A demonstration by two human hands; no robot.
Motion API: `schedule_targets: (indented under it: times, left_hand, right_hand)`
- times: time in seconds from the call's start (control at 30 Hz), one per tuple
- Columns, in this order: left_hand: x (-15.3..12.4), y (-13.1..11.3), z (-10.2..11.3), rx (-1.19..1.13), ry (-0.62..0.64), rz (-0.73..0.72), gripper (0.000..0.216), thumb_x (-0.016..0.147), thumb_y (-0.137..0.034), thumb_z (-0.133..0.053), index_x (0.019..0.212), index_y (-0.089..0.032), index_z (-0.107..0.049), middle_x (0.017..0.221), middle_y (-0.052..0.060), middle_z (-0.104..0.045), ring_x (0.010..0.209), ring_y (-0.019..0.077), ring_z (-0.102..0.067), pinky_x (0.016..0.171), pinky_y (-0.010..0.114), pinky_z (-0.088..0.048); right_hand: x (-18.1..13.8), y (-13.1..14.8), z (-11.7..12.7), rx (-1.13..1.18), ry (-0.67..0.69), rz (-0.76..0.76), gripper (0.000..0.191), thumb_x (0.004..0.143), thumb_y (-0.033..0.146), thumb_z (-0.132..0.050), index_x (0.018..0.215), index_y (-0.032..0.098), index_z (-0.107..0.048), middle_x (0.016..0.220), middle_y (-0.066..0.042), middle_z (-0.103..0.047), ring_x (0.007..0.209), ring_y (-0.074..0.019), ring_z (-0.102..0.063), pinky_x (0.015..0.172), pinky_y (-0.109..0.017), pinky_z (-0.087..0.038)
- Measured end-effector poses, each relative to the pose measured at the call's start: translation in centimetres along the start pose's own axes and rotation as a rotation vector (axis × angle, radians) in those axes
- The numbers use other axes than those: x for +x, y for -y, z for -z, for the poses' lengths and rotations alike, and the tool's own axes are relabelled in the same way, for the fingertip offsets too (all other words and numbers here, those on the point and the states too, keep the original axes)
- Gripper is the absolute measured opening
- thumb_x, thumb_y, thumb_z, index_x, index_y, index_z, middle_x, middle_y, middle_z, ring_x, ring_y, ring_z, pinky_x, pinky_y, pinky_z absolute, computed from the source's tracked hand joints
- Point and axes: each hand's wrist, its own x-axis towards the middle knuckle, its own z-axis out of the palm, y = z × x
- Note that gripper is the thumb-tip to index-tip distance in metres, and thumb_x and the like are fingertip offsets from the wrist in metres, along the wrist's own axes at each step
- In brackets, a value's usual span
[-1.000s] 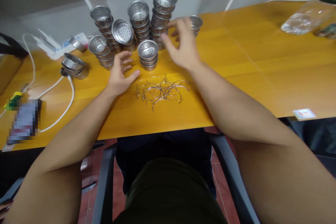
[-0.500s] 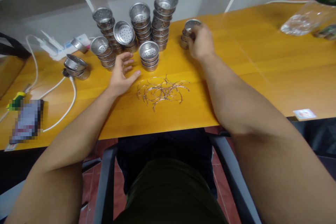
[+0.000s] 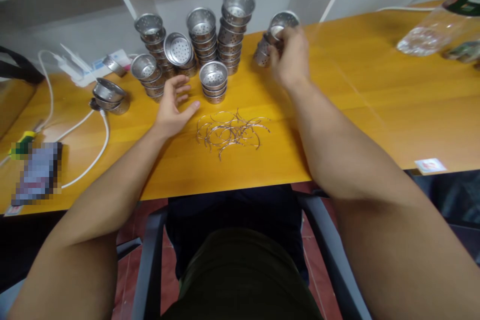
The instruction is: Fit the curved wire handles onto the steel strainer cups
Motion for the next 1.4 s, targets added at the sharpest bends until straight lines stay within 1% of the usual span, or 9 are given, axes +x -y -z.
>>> schedule_targets:
  times: [0.17,0.27,0.37,0.5,0.6,0.77,0.9,1.13,1.4]
  left_hand:
    - [0.2,-0.4,0.0,0.01,-0.039,-0.01,0.102,0.114,-0.094,-0.083,0.188,-0.043,-0.036,0.2,0.019,-0.053,0.177,0.0438,-0.069,0.145,0.066,-0.063]
    - [0.5,-1.8,0.3,0.026,-0.091,-0.035,0.105,0.115,-0.09,-0.084,0.194,-0.045,-0.03,0.202,0.018,-0.05,0.187,0.0469,-0.061,0.153,0.07,-0.057]
    - [0.8,-4.2,0.5,0.024,-0.111,-0.088,0.114,0.112,-0.09,-0.09,0.197,-0.05,-0.025,0.204,0.016,-0.047,0.191,0.0487,-0.058,0.157,0.073,-0.054]
    - [0.8,-7.0,0.0,0.03,-0.115,-0.197,0.122,0.106,-0.097,-0.093,0.195,-0.049,-0.025,0.197,0.013,-0.054,0.186,0.0458,-0.064,0.156,0.071,-0.059]
    - [0.7,-7.1,-0.1,0.023,-0.108,-0.211,0.111,0.104,-0.099,-0.095,0.183,-0.04,-0.044,0.176,0.012,-0.072,0.169,0.0429,-0.078,0.147,0.069,-0.067]
    - [0.7,-5.1,0.3,0.045,-0.029,0.003,0.116,0.089,-0.108,-0.1,0.167,-0.029,-0.064,0.157,0.013,-0.082,0.164,0.048,-0.08,0.147,0.073,-0.066]
    - [0.6,-4.7,0.3,0.021,-0.02,-0.013,0.118,0.088,-0.107,-0.101,0.169,-0.028,-0.067,0.159,0.015,-0.08,0.17,0.0496,-0.075,0.151,0.076,-0.061]
    - [0.9,-5.5,0.6,-0.121,0.048,0.052,0.124,0.079,-0.115,-0.1,0.168,-0.035,-0.067,0.158,0.011,-0.081,0.159,0.0455,-0.083,0.142,0.071,-0.069]
    - [0.9,-5.7,0.5,-0.227,0.084,0.091,0.129,0.075,-0.116,-0.103,0.17,-0.037,-0.066,0.156,0.009,-0.081,0.153,0.0437,-0.087,0.136,0.07,-0.073]
  right_hand:
    - [-0.6,1.6,1.8,-0.001,-0.098,0.107,0.037,0.108,-0.009,-0.076,0.131,0.021,-0.072,0.165,-0.024,-0.078,0.156,-0.0358,-0.076,0.135,-0.053,-0.057]
    - [-2.7,3.6,3.6,0.084,-0.157,0.333,0.027,0.115,0.004,-0.065,0.125,0.029,-0.067,0.154,-0.024,-0.075,0.137,-0.0377,-0.079,0.109,-0.053,-0.068]
    - [-6.0,6.1,4.2,0.268,-0.177,0.641,0.01,0.126,0.028,-0.059,0.124,0.033,-0.068,0.139,-0.021,-0.073,0.134,-0.0436,-0.074,0.111,-0.061,-0.069]
    - [-10.1,8.8,1.9,0.433,0.109,0.847,0.027,0.129,0.061,-0.067,0.136,0.038,-0.078,0.14,-0.014,-0.075,0.139,-0.0452,-0.074,0.127,-0.074,-0.067]
    - [-11.5,9.0,-0.4,0.461,0.302,0.822,0.036,0.128,0.068,-0.066,0.145,0.039,-0.081,0.143,-0.015,-0.076,0.14,-0.047,-0.076,0.128,-0.077,-0.069]
    - [-10.8,7.7,-2.3,0.545,0.363,0.838,0.037,0.131,0.067,-0.061,0.141,0.037,-0.08,0.139,-0.015,-0.078,0.129,-0.0437,-0.08,0.121,-0.073,-0.072]
    - [-10.5,7.5,-2.4,0.543,0.356,0.863,0.042,0.132,0.071,-0.058,0.141,0.037,-0.08,0.14,-0.014,-0.079,0.13,-0.0427,-0.08,0.121,-0.072,-0.072]
    - [-11.0,8.5,-1.5,0.57,0.329,0.808,0.055,0.13,0.082,-0.052,0.136,0.038,-0.083,0.133,-0.015,-0.081,0.128,-0.0432,-0.081,0.122,-0.073,-0.071]
    - [-9.6,7.9,-0.2,0.621,0.33,0.731,0.058,0.124,0.089,-0.064,0.131,0.037,-0.087,0.135,-0.015,-0.083,0.123,-0.0403,-0.08,0.113,-0.067,-0.074]
